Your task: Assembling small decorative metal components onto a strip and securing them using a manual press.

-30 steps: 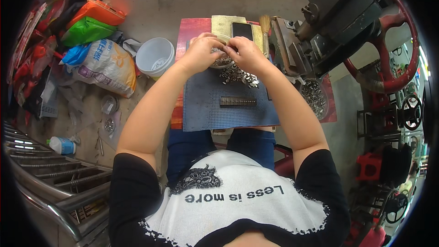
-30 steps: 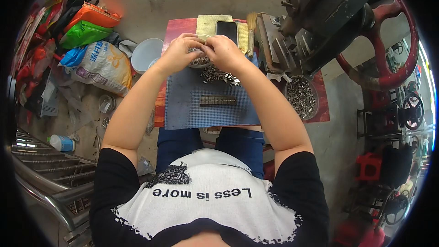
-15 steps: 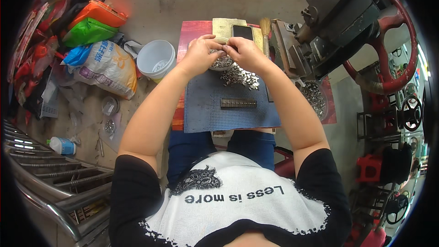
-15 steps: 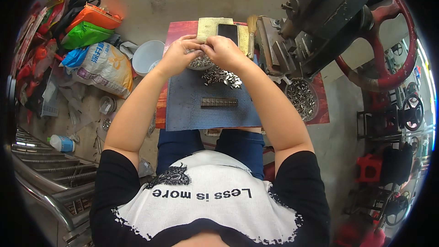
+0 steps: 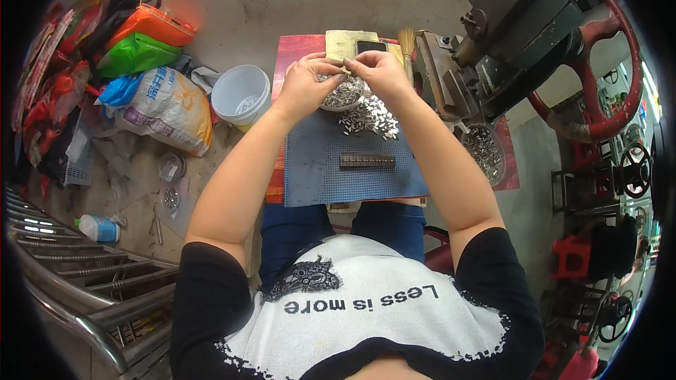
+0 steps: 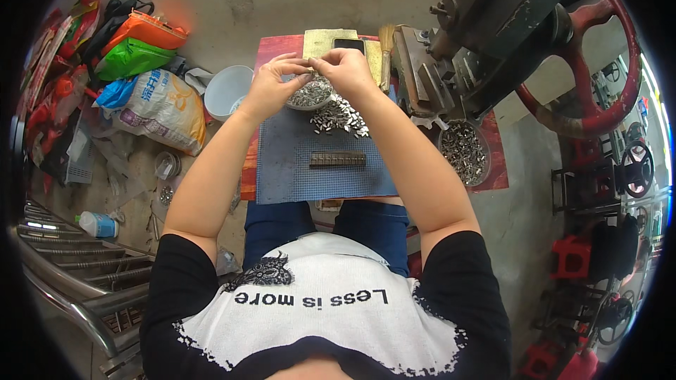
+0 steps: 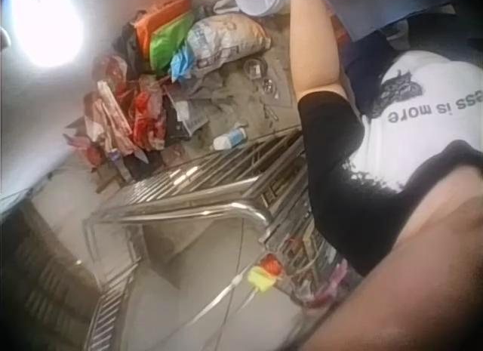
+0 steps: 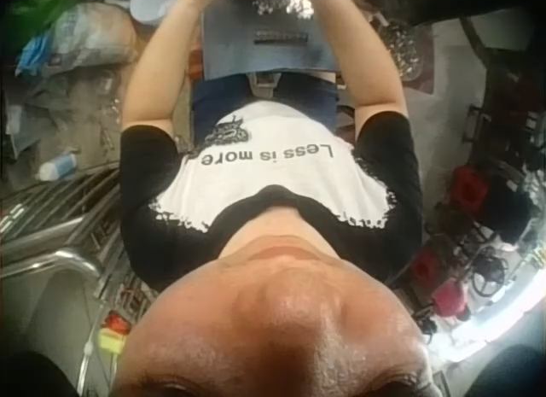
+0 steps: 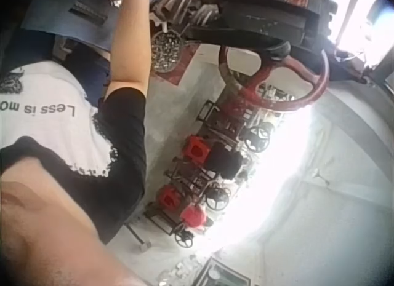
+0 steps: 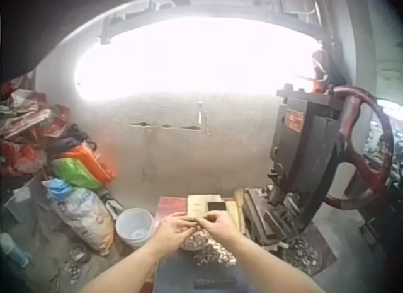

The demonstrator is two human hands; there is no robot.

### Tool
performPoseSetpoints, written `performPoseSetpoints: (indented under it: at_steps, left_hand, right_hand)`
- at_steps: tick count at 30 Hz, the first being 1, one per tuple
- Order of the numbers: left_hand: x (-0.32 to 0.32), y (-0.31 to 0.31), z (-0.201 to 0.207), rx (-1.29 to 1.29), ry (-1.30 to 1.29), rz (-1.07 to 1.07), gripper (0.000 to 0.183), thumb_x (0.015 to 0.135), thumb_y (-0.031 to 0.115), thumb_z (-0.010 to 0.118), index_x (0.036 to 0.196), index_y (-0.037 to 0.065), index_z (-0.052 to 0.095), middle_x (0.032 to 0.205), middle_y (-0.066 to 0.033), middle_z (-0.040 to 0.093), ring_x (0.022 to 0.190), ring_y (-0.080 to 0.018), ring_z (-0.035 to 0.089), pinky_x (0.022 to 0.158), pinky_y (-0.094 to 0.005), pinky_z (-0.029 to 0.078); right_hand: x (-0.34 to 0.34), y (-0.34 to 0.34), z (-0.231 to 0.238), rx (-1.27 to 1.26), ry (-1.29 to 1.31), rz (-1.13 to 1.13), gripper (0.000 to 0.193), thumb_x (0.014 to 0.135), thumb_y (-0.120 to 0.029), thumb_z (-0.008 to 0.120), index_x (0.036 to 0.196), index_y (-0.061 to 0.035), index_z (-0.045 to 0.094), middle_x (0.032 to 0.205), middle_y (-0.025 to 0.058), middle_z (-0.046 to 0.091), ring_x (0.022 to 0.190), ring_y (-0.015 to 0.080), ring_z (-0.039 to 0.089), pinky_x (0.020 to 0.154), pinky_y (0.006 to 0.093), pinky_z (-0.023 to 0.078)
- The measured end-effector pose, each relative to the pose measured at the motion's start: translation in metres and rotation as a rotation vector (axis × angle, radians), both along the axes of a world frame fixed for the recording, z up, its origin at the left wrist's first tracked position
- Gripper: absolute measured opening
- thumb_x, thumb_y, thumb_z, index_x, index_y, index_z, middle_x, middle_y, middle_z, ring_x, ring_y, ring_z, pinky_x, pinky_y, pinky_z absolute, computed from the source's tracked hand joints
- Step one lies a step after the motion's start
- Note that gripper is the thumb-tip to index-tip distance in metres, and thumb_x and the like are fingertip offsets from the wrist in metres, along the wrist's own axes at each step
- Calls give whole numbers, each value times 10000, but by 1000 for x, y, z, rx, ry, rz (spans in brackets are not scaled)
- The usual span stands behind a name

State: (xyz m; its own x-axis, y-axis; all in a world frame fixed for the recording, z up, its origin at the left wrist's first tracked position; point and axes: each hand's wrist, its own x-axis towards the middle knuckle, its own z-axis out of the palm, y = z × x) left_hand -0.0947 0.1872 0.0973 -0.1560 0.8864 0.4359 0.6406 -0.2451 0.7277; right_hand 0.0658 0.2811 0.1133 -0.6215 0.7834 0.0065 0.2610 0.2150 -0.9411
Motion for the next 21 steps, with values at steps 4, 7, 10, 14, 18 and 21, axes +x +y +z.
performPoseSetpoints:
  at_steps: [4,7,10,14,18,21]
  left_hand:
    - [2,2,-2,-11,77,74,168,833,231,731,945,121,792,1088,-31,740,1207,-255,595,1077,-446,394]
    - [3,2,-5,-6,222,139,175,834,271,712,915,139,793,1060,-45,740,1228,-240,571,1116,-503,299]
    - [3,3,-6,2,320,162,200,822,309,722,911,144,791,1041,-70,735,1234,-230,557,1121,-532,249]
    - [4,-2,0,-35,408,219,232,779,317,771,903,121,788,1065,-110,728,1191,-240,594,1108,-489,289]
    - [1,-2,-2,-2,374,279,234,753,340,800,851,128,782,1063,-72,729,1179,-221,596,1103,-488,290]
    - [5,-9,3,20,371,204,184,787,315,771,860,146,772,1085,-30,718,1180,-228,580,1106,-520,276]
  right_hand:
    - [-2,-2,-8,-32,123,-18,264,888,-237,762,958,14,719,867,42,710,741,92,607,648,244,470]
    - [-4,0,-12,-31,136,-14,253,887,-211,760,963,27,717,871,49,712,764,97,616,674,248,484]
    - [-7,5,-19,51,27,-30,258,868,-217,762,935,30,730,854,90,724,772,127,645,706,291,507]
    - [-5,9,-18,117,-20,-53,278,845,-242,765,913,26,741,822,149,728,754,173,672,722,341,526]
    - [-5,-2,-5,45,-121,13,226,913,-200,727,973,18,715,833,19,687,755,73,575,667,258,462]
    - [-2,-5,0,2,-125,15,222,923,-206,716,975,10,712,832,6,681,740,59,561,644,236,444]
